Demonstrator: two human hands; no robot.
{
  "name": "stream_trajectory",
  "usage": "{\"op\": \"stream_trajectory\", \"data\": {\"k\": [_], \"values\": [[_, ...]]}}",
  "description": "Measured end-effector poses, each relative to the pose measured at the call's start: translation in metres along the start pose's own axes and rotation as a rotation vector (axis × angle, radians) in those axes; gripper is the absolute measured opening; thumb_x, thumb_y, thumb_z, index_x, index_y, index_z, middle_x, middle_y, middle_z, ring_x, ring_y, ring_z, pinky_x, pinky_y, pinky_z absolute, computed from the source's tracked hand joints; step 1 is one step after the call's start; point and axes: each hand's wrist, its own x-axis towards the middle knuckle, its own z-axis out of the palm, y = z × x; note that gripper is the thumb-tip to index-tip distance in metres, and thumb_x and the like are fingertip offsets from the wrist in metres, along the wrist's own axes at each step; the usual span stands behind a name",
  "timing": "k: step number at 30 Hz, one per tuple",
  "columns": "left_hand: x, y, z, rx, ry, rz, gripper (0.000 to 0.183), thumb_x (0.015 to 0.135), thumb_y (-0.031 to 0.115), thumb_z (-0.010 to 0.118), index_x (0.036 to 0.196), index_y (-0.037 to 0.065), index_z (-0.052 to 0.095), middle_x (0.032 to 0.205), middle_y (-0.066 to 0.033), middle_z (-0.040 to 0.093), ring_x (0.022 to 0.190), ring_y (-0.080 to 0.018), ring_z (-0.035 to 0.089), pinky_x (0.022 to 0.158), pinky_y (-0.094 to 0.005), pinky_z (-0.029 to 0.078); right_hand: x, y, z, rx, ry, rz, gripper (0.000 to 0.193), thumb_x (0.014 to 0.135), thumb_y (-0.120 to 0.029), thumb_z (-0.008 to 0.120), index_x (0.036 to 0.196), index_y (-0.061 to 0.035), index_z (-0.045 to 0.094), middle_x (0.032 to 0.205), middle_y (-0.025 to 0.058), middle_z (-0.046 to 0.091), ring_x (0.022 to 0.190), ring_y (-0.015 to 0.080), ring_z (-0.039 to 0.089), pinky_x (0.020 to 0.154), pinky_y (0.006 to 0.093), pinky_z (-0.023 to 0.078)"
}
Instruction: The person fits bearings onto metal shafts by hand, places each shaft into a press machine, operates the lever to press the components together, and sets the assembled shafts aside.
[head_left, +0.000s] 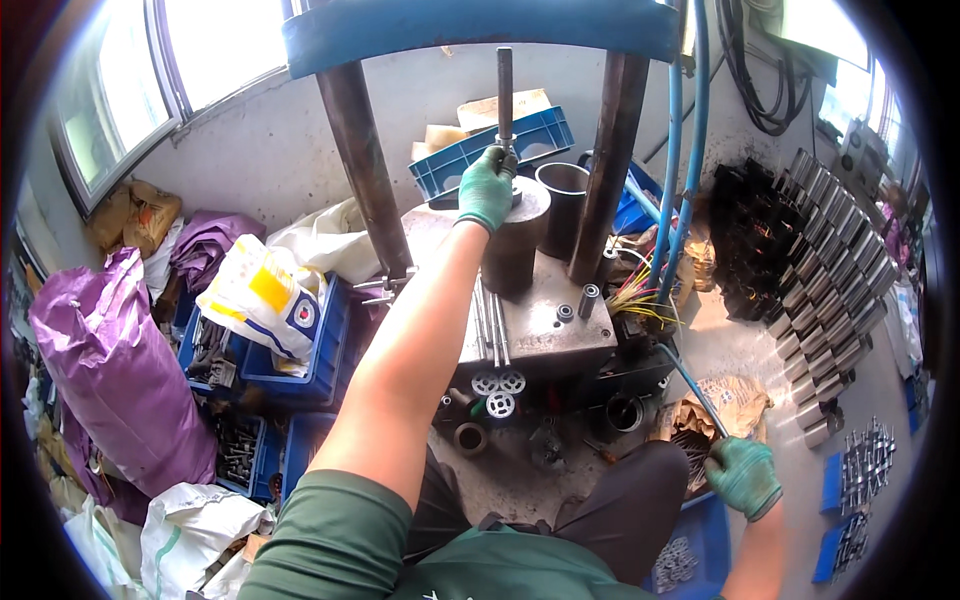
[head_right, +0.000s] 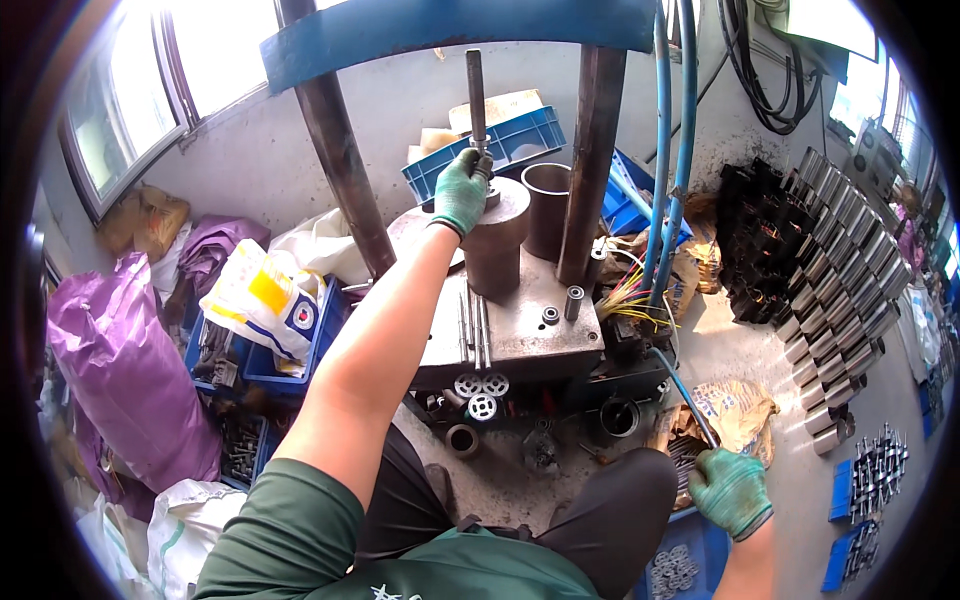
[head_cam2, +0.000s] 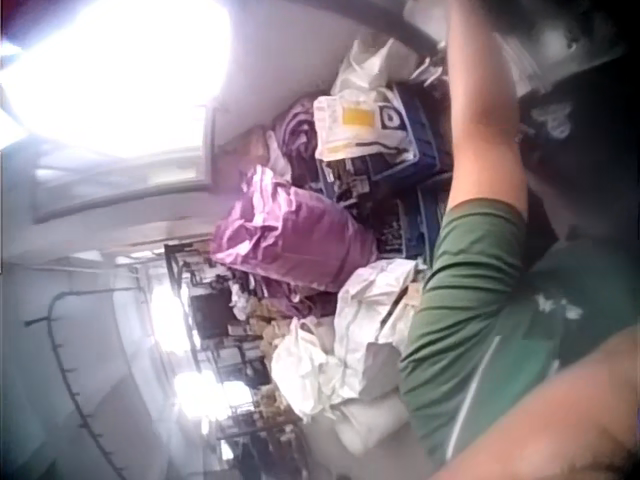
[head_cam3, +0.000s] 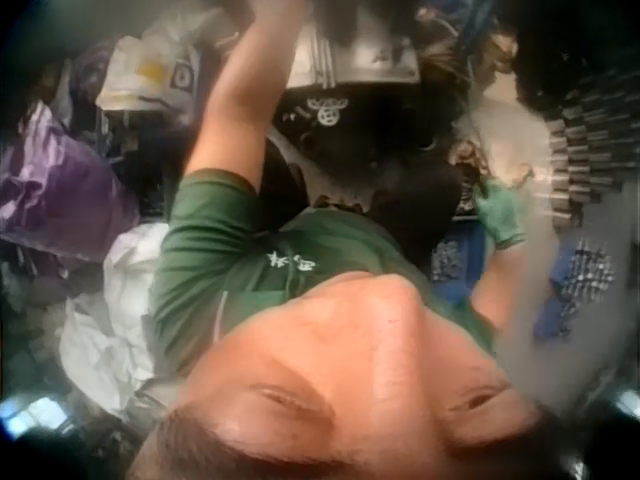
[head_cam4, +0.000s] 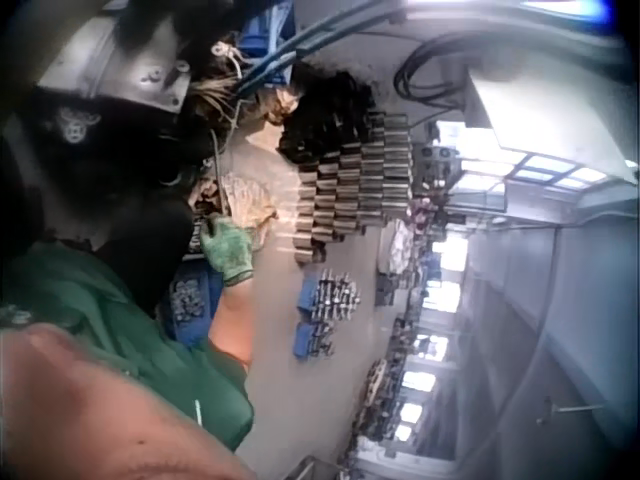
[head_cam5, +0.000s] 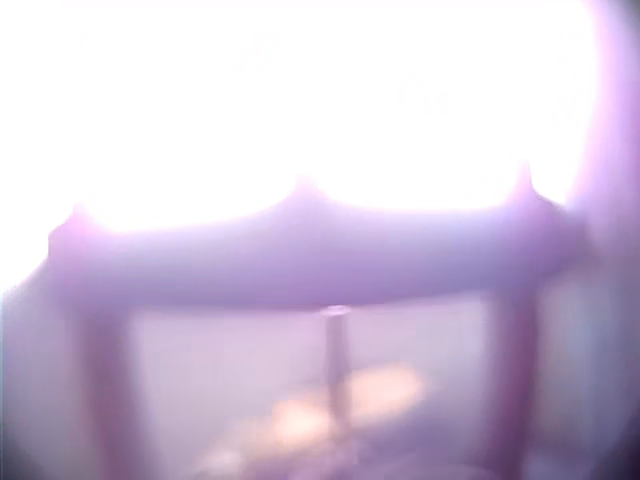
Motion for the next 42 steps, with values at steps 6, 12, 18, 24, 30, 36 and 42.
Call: {"op": "stream_trajectory", "data": {"k": [6, 12, 18, 24, 30, 36, 42], "values": [[0.001, 0.001, -0.008, 0.018, 0.010, 0.008, 0.024, 0.104, 0.027, 0.066, 0.117, 0.007, 0.071, 0.100, -0.0210, 0.075, 0.089, -0.0401, 0.071, 0.079, -0.0440, 0.054, -0.006, -0.007, 0.019, 0.048, 0.119, 0.032, 0.018, 0.084, -0.022, 0.070, 0.077, -0.0054, 0.071, 0.079, 0.0200, 0.069, 0.075, 0.0417, 0.069, 0.070, 0.0510, 0.055], [-0.001, 0.002, -0.011, 0.021, 0.000, -0.010, 0.024, 0.105, 0.027, 0.066, 0.118, 0.007, 0.071, 0.100, -0.0209, 0.075, 0.090, -0.0398, 0.071, 0.080, -0.0447, 0.054, -0.005, -0.008, 0.019, 0.080, 0.183, 0.028, 0.017, 0.082, -0.020, 0.073, 0.077, -0.0044, 0.071, 0.076, 0.0201, 0.068, 0.072, 0.0418, 0.068, 0.067, 0.0502, 0.054], [0.000, 0.002, -0.008, 0.000, -0.029, -0.036, 0.025, 0.104, 0.027, 0.066, 0.118, 0.007, 0.070, 0.100, -0.0197, 0.075, 0.091, -0.0391, 0.072, 0.081, -0.0444, 0.054, -0.007, -0.010, 0.014, 0.096, 0.165, 0.064, 0.017, 0.082, -0.021, 0.074, 0.078, -0.0042, 0.072, 0.076, 0.0209, 0.068, 0.072, 0.0415, 0.068, 0.066, 0.0501, 0.053], [-0.001, 0.000, -0.008, -0.021, -0.004, -0.015, 0.025, 0.106, 0.028, 0.065, 0.114, 0.005, 0.071, 0.088, -0.0068, 0.074, 0.074, -0.0139, 0.064, 0.072, -0.0309, 0.052, -0.001, -0.011, 0.005, 0.097, 0.156, 0.050, 0.016, 0.082, -0.020, 0.074, 0.081, -0.0040, 0.074, 0.079, 0.0217, 0.069, 0.073, 0.0414, 0.069, 0.067, 0.0485, 0.054], [0.000, 0.001, -0.007, 0.004, -0.039, -0.020, 0.023, 0.106, 0.026, 0.065, 0.114, 0.005, 0.072, 0.088, -0.0055, 0.074, 0.075, -0.0121, 0.063, 0.072, -0.0291, 0.053, 0.020, 0.001, -0.023, 0.255, 0.123, -0.030, 0.025, 0.084, -0.014, 0.071, 0.106, -0.0023, 0.074, 0.097, 0.0198, 0.075, 0.085, 0.0385, 0.074, 0.076, 0.0446, 0.059], [0.002, -0.003, -0.012, -0.102, -0.078, -0.046, 0.025, 0.107, 0.025, 0.066, 0.114, 0.003, 0.072, 0.090, -0.0027, 0.073, 0.079, -0.0090, 0.061, 0.073, -0.0276, 0.052, 0.161, 0.021, -0.087, 0.189, 0.848, -0.237, 0.022, 0.101, -0.004, 0.062, 0.121, 0.0034, 0.067, 0.113, 0.0172, 0.073, 0.102, 0.0267, 0.073, 0.091, 0.0365, 0.057], [0.000, -0.001, -0.007, -0.087, -0.070, -0.036, 0.024, 0.106, 0.024, 0.067, 0.114, 0.002, 0.073, 0.092, -0.0050, 0.075, 0.081, -0.0102, 0.064, 0.075, -0.0289, 0.053, 0.194, 0.039, -0.097, 0.211, 0.754, -0.154, 0.029, 0.101, -0.006, 0.062, 0.128, 0.0021, 0.067, 0.116, 0.0167, 0.074, 0.103, 0.0272, 0.073, 0.094, 0.0352, 0.057]]}}
